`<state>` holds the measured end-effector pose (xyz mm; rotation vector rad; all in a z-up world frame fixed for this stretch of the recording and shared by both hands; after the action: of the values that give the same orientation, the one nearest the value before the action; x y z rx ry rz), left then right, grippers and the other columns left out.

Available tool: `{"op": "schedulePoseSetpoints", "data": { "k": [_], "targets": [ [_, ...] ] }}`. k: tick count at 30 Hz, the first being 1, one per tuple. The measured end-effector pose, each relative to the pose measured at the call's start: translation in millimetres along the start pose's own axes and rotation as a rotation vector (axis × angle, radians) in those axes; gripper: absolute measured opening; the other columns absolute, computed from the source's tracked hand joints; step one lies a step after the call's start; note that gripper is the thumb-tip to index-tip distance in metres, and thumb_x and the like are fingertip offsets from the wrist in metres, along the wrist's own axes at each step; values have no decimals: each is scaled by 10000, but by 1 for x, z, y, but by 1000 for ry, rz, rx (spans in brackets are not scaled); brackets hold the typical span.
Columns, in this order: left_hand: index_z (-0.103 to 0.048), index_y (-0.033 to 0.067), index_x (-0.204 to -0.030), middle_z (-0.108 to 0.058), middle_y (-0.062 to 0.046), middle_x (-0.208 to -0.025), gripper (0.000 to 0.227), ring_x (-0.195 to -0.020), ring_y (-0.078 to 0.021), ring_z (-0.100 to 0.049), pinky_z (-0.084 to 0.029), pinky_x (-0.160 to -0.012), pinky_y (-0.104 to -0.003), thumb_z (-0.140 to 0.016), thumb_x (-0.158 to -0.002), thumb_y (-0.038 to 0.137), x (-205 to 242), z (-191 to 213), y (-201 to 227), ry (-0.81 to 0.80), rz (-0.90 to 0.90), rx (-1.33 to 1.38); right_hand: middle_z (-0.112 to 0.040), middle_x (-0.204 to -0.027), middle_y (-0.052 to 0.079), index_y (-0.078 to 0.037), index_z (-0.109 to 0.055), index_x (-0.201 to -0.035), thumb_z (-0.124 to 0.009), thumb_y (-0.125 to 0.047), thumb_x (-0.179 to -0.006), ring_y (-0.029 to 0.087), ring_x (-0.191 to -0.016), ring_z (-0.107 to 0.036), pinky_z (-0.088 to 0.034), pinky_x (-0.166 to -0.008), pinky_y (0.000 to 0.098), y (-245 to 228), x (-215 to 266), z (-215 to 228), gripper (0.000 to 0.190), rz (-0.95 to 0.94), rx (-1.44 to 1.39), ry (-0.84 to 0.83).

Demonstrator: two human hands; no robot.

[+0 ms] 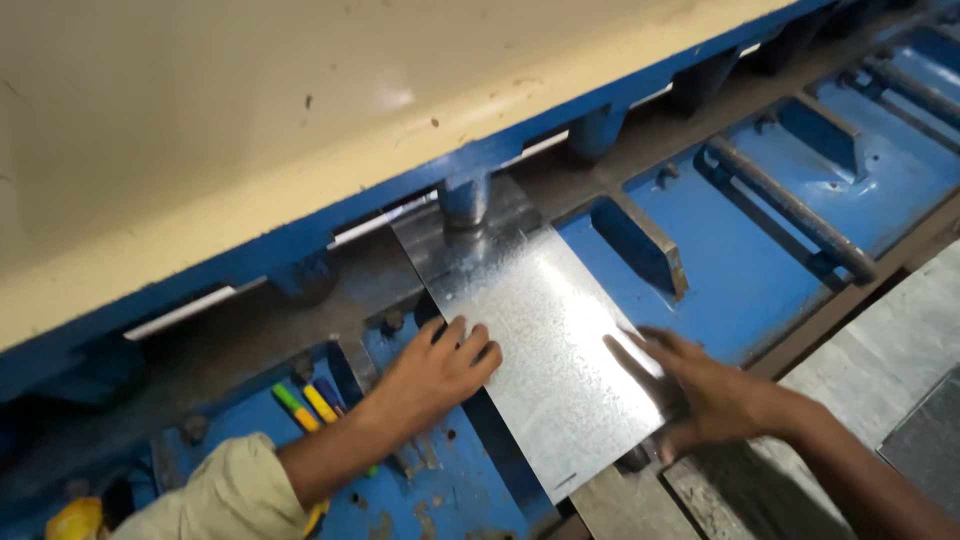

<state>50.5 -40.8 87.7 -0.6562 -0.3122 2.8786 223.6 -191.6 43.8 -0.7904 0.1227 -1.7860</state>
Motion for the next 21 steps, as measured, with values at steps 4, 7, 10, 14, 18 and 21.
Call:
{"op": "schedulePoseSetpoints", "data": {
  "k": [4,7,10,14,18,21],
  "targets": [
    [-638,106,-1102,-629,-114,-1116,256,-1068,-322,-648,-536,-940,-463,-638,-847,134,2,-4,-1,103,14,-103,-195,-1659,87,-471,-220,-1617,-913,-240,-728,295,-1388,-480,-541,-1102,431,14,3,-10,1151,-312,-82,-16],
    [-637,83,-1155,-641,-142,-1151,336,-1092,-361,-646,-538,-870,-438,-629,-825,147,-3,-21,-20,51,116,-180,-306,-1623,105,-416,-263,-1613,-878,-142,-745,298,-1219,-577,-568,-994,418,9,-20,9,1099,-203,-58,112],
    [-624,41,-1247,-636,-191,-1209,393,-1093,-360,-641,-533,-939,-465,-624,-877,172,2,-33,-45,-15,252,-268,-492,-1473,82,-376,-313,-1598,-882,-143,-724,249,-957,-729,-599,-880,367,14,-46,25,1069,-202,-95,206],
    [-560,31,-1382,-606,-302,-1279,531,-1152,-413,-627,-499,-1003,-500,-570,-878,196,10,-49,-60,-152,428,-365,-613,-1318,96,-308,-382,-1568,-939,-166,-666,242,-880,-710,-609,-796,358,9,-68,32,1069,-100,-162,349],
    [-496,-27,-1446,-577,-369,-1322,585,-1179,-457,-612,-461,-1040,-535,-508,-904,192,14,-64,-69,-223,478,-352,-616,-1350,161,-221,-439,-1535,-843,-62,-660,275,-960,-704,-652,-759,369,11,-70,34,977,25,-258,641],
    [-480,-55,-1457,-579,-374,-1337,580,-1195,-457,-612,-451,-1063,-532,-485,-928,184,14,-72,-67,-244,461,-358,-643,-1318,152,-209,-344,-1583,-826,-156,-722,291,-941,-699,-626,-740,367,36,-78,13,988,-108,-273,565]
  ]
}}
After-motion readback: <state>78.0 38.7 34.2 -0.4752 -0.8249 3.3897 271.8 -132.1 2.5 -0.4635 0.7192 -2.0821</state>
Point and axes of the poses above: each hand's wrist, its own x-axis away from the middle knuckle, its own z-axis out of the back of the hand, y = z × x, the point moved 10 cm from there along -x, towards the middle knuckle
